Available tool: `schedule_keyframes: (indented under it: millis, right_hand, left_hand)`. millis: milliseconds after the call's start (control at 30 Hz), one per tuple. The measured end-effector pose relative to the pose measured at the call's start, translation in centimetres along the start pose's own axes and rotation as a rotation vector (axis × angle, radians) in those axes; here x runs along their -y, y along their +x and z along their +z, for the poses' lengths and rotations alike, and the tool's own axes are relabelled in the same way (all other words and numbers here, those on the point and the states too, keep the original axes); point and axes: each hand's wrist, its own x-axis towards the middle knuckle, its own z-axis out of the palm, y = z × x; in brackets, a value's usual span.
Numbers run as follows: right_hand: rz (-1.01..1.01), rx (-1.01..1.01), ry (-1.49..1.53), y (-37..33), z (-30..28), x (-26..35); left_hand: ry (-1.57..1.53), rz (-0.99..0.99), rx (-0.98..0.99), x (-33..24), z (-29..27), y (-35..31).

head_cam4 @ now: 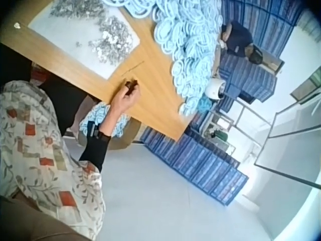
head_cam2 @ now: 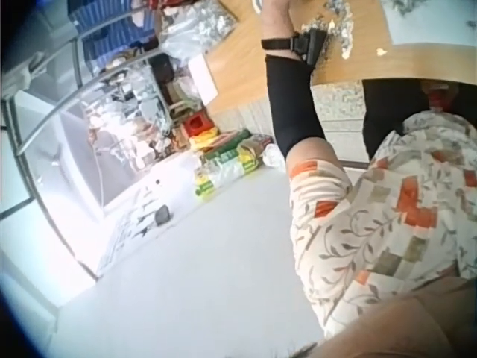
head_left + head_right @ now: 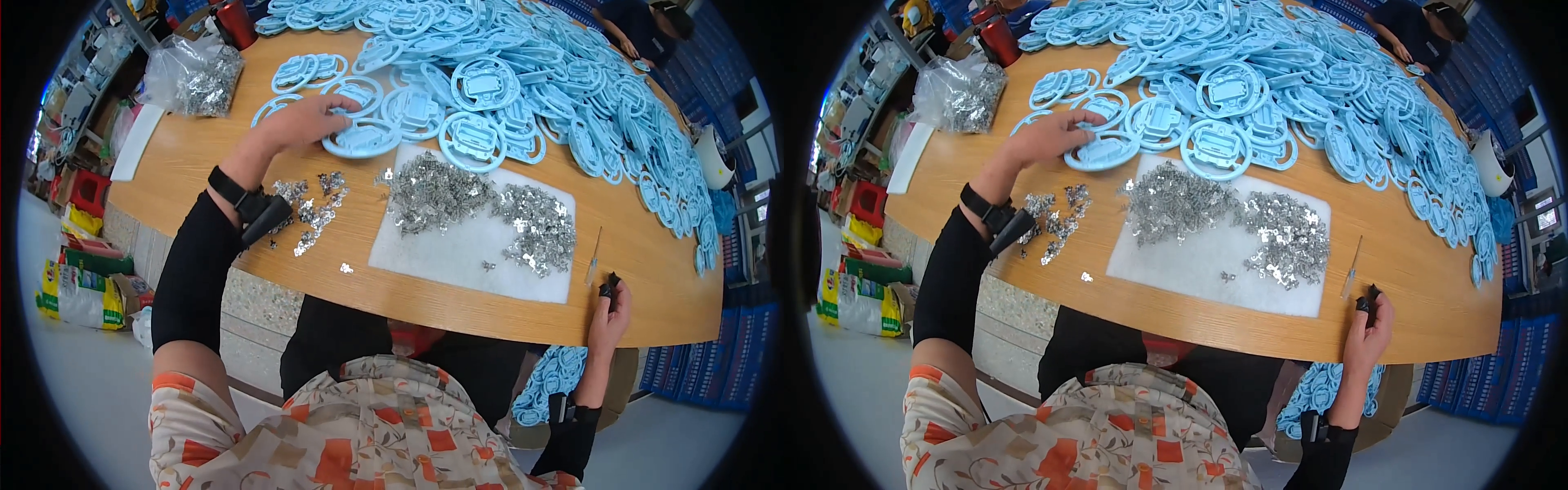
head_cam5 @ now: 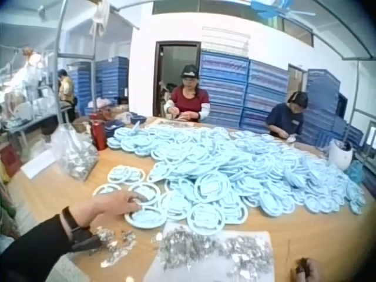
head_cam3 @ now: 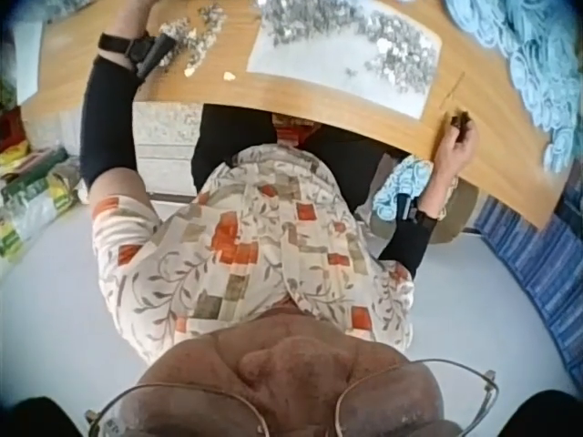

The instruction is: The person picks up a blue plastic steering wheel and inserts two metal contacts into the battery compartment, using a small tool to press them into place. After completing the assembly, they place the wheel into a box and reach for another one.

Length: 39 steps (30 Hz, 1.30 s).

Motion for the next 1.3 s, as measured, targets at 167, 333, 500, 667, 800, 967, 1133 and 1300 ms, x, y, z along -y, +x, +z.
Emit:
schedule_keyframes:
  millis: [167,333,500,667,800,967,1133,1300]
  right_hand:
    - [0.069,0.029,0.133,1.3,0.0,1.3]
    - [0.11,0.048,0.129,4.4,2.4,4.6]
    - [0.133,0.164,-0.301,6.7,2.4,6.1]
    - [0.104,0.25,-0.463,9.3,1.3,4.7]
    - [0.196,0.124,-0.21,9.3,-0.1,5.4]
    - [0.127,0.317,0.623,2.9,2.7,16.6]
    - [0.499,0.656,0.865,-3.1,6.6,21.6]
    - [0.937,0.833,1.091,-5.4,8.0,22.6]
  left_hand:
    - [-0.179,-0.189,-0.041,-2.7,-0.9,-0.1]
    - [-0.271,-0.158,-0.224,-2.3,-1.6,-0.8]
    - [-0.478,-0.106,-0.23,-0.9,-2.6,-1.7]
    - [-0.667,-0.074,-0.237,-3.6,-1.0,-6.8]
    - [-0.776,0.021,-0.268,-6.1,2.7,-10.1]
    - [-0.839,0.029,-0.273,-7.7,10.0,-12.5]
    - [-0.995,0.096,-0.158,-9.7,15.7,-14.3]
    - [-1.185,0.352,-0.03,-9.6,19.8,-14.5]
